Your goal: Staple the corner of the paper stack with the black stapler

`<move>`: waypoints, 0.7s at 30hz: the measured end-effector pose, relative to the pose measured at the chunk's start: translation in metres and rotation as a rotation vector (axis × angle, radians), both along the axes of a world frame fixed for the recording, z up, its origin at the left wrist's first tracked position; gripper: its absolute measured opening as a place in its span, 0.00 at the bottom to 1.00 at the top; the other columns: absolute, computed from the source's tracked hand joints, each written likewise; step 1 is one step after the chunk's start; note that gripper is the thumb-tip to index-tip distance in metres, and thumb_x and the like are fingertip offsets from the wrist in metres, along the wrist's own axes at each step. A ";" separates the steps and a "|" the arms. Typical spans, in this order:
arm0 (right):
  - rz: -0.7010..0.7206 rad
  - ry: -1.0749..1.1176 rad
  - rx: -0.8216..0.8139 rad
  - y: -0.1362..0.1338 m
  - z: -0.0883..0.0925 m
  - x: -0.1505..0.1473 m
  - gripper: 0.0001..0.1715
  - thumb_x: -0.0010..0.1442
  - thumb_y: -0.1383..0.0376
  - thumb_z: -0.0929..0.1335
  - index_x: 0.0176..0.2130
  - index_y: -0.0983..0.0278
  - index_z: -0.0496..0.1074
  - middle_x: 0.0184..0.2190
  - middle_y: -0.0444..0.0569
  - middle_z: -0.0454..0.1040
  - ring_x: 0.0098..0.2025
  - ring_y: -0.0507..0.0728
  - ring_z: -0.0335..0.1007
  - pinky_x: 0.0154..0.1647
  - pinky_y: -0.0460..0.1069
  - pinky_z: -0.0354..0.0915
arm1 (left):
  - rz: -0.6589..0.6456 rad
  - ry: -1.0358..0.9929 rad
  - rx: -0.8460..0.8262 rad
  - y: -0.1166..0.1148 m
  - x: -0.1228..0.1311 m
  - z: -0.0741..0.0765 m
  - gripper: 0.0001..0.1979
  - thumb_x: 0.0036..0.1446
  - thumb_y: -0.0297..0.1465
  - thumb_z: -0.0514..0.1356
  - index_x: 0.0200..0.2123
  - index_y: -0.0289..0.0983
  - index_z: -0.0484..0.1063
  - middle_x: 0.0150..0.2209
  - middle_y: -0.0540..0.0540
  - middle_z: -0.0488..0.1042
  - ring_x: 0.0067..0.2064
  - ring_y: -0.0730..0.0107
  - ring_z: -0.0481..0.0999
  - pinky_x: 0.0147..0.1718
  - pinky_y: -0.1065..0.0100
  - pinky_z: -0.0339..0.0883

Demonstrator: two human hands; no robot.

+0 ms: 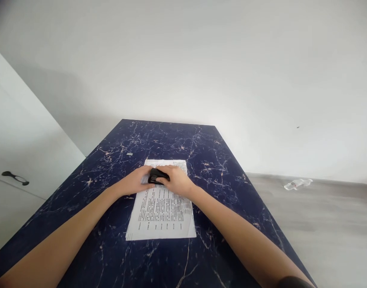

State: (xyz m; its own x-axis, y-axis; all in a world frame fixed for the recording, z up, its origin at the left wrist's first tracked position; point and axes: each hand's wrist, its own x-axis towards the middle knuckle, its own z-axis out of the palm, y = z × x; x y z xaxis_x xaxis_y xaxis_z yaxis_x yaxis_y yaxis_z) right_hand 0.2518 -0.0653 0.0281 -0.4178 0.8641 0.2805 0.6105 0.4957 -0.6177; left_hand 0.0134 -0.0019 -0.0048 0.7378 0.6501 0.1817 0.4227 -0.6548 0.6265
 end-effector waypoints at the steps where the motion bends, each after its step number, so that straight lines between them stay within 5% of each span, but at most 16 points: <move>1: -0.006 0.076 -0.018 0.000 -0.002 0.005 0.20 0.65 0.61 0.69 0.56 0.58 0.74 0.47 0.52 0.80 0.48 0.62 0.74 0.51 0.58 0.68 | 0.002 -0.008 0.007 0.001 0.000 -0.001 0.20 0.59 0.42 0.65 0.51 0.40 0.73 0.50 0.38 0.76 0.52 0.50 0.75 0.50 0.52 0.69; 4: -0.042 0.385 -0.116 0.000 -0.009 0.022 0.24 0.65 0.63 0.61 0.56 0.60 0.74 0.53 0.53 0.78 0.54 0.62 0.73 0.57 0.60 0.67 | 0.008 -0.016 -0.001 0.002 0.000 0.000 0.19 0.59 0.41 0.65 0.51 0.39 0.74 0.50 0.38 0.76 0.52 0.51 0.75 0.50 0.52 0.69; 8: 0.021 0.653 -0.320 0.000 -0.022 0.032 0.31 0.53 0.70 0.58 0.52 0.63 0.77 0.53 0.53 0.79 0.56 0.62 0.74 0.59 0.59 0.68 | 0.017 0.005 -0.006 0.002 0.000 0.003 0.20 0.58 0.42 0.65 0.51 0.40 0.74 0.51 0.38 0.75 0.53 0.50 0.75 0.51 0.52 0.68; 21: 0.120 0.601 -0.345 0.006 -0.026 0.032 0.38 0.49 0.71 0.58 0.57 0.61 0.74 0.57 0.49 0.76 0.59 0.61 0.70 0.61 0.58 0.65 | 0.035 -0.012 -0.017 0.001 0.002 0.004 0.20 0.57 0.39 0.67 0.52 0.39 0.73 0.50 0.39 0.76 0.51 0.53 0.76 0.51 0.55 0.68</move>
State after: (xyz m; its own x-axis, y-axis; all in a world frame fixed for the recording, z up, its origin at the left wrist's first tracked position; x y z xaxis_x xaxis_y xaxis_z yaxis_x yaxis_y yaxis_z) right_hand 0.2833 -0.0593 0.0018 -0.3744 0.9031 0.2102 0.0680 0.2528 -0.9651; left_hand 0.0152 -0.0006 -0.0006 0.7128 0.6782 0.1790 0.4375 -0.6294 0.6422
